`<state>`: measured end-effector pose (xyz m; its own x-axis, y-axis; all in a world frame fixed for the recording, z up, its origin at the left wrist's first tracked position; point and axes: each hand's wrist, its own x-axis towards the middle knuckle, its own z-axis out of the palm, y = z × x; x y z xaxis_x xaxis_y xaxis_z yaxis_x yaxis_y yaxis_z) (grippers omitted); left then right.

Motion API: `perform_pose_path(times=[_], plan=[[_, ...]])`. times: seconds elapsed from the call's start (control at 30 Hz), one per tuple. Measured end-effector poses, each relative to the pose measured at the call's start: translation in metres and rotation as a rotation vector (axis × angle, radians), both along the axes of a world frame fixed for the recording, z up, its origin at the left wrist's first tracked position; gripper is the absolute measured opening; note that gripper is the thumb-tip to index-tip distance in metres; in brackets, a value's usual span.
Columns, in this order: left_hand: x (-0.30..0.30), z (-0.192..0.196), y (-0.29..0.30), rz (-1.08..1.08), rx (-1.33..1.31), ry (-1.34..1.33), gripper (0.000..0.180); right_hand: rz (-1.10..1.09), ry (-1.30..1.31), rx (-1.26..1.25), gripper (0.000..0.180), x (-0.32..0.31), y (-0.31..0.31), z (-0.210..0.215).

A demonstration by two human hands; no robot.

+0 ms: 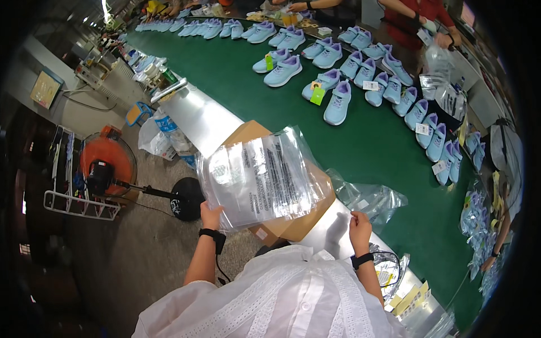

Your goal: The person places light blue sneakers into clear plastic bags on a green assembly line table. They pick up a shoe, insert it into a bag, and then seal the bag before moving the packaged item aside. The process is repeated for multiple pairs of shoes.

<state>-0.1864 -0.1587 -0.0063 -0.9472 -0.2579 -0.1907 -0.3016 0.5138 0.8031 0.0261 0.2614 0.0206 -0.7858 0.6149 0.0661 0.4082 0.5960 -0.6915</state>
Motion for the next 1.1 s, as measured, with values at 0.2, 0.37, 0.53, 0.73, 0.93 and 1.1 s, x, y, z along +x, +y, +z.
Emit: perform_pose_path(times=[0.2,0.37,0.53,0.73,0.93,1.1], plan=[[0.005,0.030,0.005,0.001,-0.422,-0.012,0.077,-0.084,0.084,-0.101,0.031,-0.009,0.011,0.007],[0.011,0.078,0.052,-0.261,-0.264,0.332,0.049,-0.226,0.295,-0.120,0.046,-0.020,0.026,0.038],[0.056,0.138,0.161,-1.143,0.444,-0.169,0.031,-0.071,0.246,-0.157,0.023,-0.026,0.011,0.107],[0.083,0.139,0.246,-1.222,1.093,-0.892,0.063,0.564,0.003,-0.107,0.008,-0.025,-0.060,0.180],[0.074,0.119,0.244,-0.862,0.918,-0.787,0.036,0.539,-0.198,-0.478,0.017,-0.009,-0.079,0.181],[0.076,0.136,0.241,-1.011,0.885,-0.496,0.029,0.118,0.069,-0.655,0.037,-0.009,-0.059,0.154]])
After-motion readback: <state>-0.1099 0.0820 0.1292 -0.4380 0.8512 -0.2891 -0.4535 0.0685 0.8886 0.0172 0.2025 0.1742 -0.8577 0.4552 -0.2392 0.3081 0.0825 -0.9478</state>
